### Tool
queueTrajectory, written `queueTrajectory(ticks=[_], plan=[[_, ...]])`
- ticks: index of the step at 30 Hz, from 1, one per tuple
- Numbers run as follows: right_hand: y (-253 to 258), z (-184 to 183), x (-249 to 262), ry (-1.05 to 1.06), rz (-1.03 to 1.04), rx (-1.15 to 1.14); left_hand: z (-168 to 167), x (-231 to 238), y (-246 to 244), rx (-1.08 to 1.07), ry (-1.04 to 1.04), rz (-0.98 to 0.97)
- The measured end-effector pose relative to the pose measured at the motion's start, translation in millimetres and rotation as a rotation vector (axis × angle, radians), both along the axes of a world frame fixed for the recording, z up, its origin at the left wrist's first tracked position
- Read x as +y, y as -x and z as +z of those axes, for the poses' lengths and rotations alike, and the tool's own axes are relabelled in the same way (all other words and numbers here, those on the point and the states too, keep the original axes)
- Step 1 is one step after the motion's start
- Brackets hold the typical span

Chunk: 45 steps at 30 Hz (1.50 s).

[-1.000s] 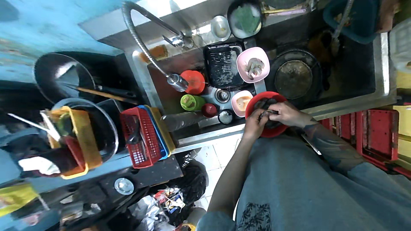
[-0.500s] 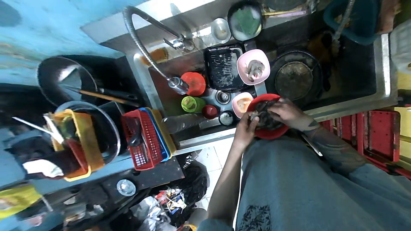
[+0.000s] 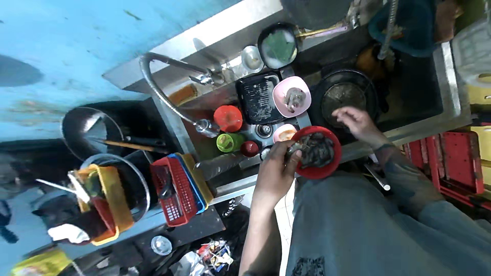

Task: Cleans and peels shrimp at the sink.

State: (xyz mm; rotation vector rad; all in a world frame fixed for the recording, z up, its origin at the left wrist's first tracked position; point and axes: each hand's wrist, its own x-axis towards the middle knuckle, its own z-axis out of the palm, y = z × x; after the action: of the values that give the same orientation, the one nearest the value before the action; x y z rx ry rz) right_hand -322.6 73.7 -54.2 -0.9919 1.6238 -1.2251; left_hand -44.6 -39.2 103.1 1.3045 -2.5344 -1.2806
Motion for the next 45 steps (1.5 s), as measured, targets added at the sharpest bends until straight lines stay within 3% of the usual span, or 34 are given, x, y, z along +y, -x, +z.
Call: queueTrajectory(ticks=[4, 8, 13, 18, 26, 45], plan=[[70, -39, -38, -0.236, -0.378, -0.240, -9, -20, 65, 0.126, -0.097, -0.090], [112, -69, -56, -0.341, -0.388, -0.480, -82, -40, 159, 0.178, -0.214, -0.118], [126, -62, -72, -0.330, -0.347, -0.395, -161, -41, 246, 0.137, -0.254, -0.110], [141, -65, -49, -0.253, -0.398, -0.316, -184, -36, 294, 0.225, -0.390, -0.125], [155, -60, -19, -0.230, -0.407, -0.306, -203, -41, 309, 0.384, -0.448, -0.112], [148, -63, -22, -0.109, -0.475, -0.116, -214, -44, 303, 0.531, -0.386, -0.094]])
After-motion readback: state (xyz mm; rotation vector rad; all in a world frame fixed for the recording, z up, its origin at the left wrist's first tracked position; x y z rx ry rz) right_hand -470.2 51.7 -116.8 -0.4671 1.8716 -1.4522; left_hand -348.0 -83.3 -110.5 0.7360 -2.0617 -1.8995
